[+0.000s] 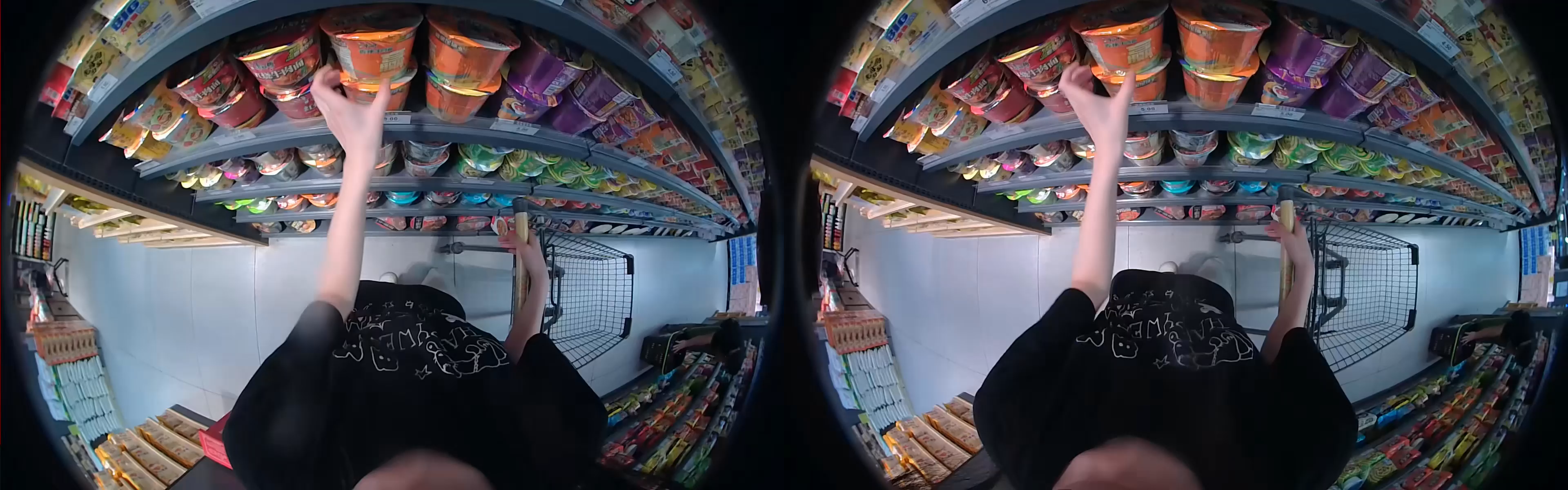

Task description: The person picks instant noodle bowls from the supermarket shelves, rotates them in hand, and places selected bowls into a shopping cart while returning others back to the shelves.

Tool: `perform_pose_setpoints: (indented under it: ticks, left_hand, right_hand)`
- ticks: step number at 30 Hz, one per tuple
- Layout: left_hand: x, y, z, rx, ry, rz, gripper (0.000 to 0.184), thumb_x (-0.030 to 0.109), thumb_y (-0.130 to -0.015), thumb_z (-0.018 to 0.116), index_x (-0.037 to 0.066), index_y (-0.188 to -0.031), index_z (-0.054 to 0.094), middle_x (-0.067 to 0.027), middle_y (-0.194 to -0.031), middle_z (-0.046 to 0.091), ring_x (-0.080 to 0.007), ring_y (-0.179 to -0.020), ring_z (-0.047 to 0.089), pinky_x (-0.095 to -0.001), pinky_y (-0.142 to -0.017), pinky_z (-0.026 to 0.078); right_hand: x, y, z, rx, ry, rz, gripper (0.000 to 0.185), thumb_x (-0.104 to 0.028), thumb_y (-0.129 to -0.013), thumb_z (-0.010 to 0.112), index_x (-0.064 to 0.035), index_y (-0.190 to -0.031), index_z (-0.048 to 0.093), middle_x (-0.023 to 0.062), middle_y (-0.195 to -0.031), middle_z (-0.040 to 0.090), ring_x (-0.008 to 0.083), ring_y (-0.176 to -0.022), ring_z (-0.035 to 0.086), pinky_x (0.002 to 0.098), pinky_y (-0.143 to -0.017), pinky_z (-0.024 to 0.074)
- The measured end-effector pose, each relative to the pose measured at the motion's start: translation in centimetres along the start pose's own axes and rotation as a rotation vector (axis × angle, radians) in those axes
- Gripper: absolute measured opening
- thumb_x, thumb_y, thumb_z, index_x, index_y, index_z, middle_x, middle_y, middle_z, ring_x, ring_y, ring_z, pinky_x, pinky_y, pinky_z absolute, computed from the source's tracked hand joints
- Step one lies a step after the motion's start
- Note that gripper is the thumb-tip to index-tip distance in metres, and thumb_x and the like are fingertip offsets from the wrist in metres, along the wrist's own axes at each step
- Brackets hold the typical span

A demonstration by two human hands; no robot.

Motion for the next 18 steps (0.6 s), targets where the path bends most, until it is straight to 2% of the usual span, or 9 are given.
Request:
perform_pose_setpoints:
  ticks: [2,5,6,9,12,15,16,17,18]
  left_hand:
    - [1.0,-1.9,0.9,-0.018,-0.231,0.151,0.097,0.038,-0.054,0.077,-0.003,-0.124,0.024,-0.0166,-0.104,0.041,-0.0315,-0.097,0.043,-0.0398,-0.086,0.035]
    - [1.8,-2.0,1.6,0.004,-0.413,0.196,0.102,0.041,-0.051,0.078,-0.003,-0.125,0.022,-0.0182,-0.104,0.041,-0.0334,-0.099,0.042,-0.0402,-0.085,0.036]
    - [1.8,-2.3,1.9,-0.018,-0.445,0.161,0.106,0.039,-0.054,0.077,-0.002,-0.129,0.014,-0.0247,-0.110,0.043,-0.0371,-0.102,0.045,-0.0410,-0.085,0.037]
    - [0.9,-2.8,2.9,-0.120,-0.330,0.057,0.111,0.037,-0.053,0.078,0.000,-0.131,0.008,-0.0280,-0.113,0.045,-0.0391,-0.100,0.049,-0.0421,-0.084,0.039]
    - [0.8,-2.9,2.3,-0.105,-0.272,0.047,0.113,0.034,-0.053,0.079,0.003,-0.132,0.006,-0.0286,-0.112,0.047,-0.0389,-0.096,0.053,-0.0417,-0.083,0.041]
    - [0.5,-2.0,0.8,-0.041,-0.136,0.034,0.111,0.031,-0.053,0.079,0.005,-0.133,0.008,-0.0276,-0.111,0.044,-0.0395,-0.101,0.046,-0.0422,-0.086,0.036]
    - [0.8,-1.6,0.1,-0.048,-0.099,0.013,0.108,0.029,-0.054,0.078,0.004,-0.133,0.009,-0.0258,-0.113,0.044,-0.0352,-0.105,0.046,-0.0411,-0.090,0.034]
    - [1.5,-0.9,-0.8,-0.048,-0.101,0.008,0.108,0.029,-0.054,0.078,0.004,-0.133,0.009,-0.0258,-0.113,0.044,-0.0352,-0.105,0.046,-0.0411,-0.090,0.034]
    - [2.0,0.0,-1.6,-0.079,0.082,-0.031,0.106,0.027,-0.055,0.078,0.005,-0.133,0.009,-0.0248,-0.114,0.043,-0.0324,-0.107,0.045,-0.0394,-0.091,0.034]
  right_hand:
    - [-0.2,-0.3,0.3,0.001,0.031,0.002,0.033,-0.017,-0.081,0.053,-0.0004,-0.109,0.048,0.0082,-0.081,0.062,0.0128,-0.072,0.059,0.0240,-0.066,0.0436]
    - [-0.4,0.5,-0.2,0.020,0.050,-0.001,0.025,-0.019,-0.083,0.050,-0.0008,-0.101,0.051,0.0080,-0.082,0.063,0.0112,-0.071,0.059,0.0213,-0.061,0.0430]
    - [-0.6,0.2,-0.2,0.026,0.047,-0.010,0.025,-0.019,-0.083,0.050,-0.0008,-0.101,0.051,0.0080,-0.082,0.063,0.0112,-0.071,0.059,0.0213,-0.061,0.0430]
    - [-0.5,0.2,-0.3,0.030,0.056,-0.011,0.024,-0.018,-0.083,0.050,-0.0009,-0.100,0.051,0.0080,-0.082,0.063,0.0115,-0.070,0.059,0.0212,-0.062,0.0430]
    - [0.4,-0.3,-0.5,0.029,0.091,-0.020,0.021,-0.018,-0.083,0.051,-0.0015,-0.096,0.051,0.0073,-0.081,0.063,0.0118,-0.071,0.059,0.0217,-0.061,0.0429]
    - [0.3,-0.2,-0.5,0.052,0.072,-0.016,0.020,-0.018,-0.083,0.051,-0.0022,-0.095,0.052,0.0068,-0.080,0.063,0.0112,-0.070,0.059,0.0222,-0.061,0.0427]
    - [0.4,-0.2,-0.5,0.051,0.075,-0.012,0.020,-0.018,-0.083,0.051,-0.0022,-0.095,0.052,0.0068,-0.080,0.063,0.0112,-0.070,0.059,0.0222,-0.061,0.0427]
    - [0.3,-0.1,-0.6,0.065,0.092,-0.015,0.023,-0.017,-0.082,0.052,-0.0018,-0.100,0.051,0.0073,-0.082,0.062,0.0126,-0.071,0.059,0.0232,-0.063,0.0434]
    - [0.2,-0.1,-0.7,0.078,0.110,-0.018,0.027,-0.016,-0.082,0.053,-0.0015,-0.104,0.050,0.0079,-0.084,0.062,0.0139,-0.072,0.059,0.0242,-0.064,0.0440]
Point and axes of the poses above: each hand's wrist, its own y-axis away from the middle knuckle, its own z-axis out of the palm, x = y × z, the point moved 10 cm from there along -y, towards the middle knuckle
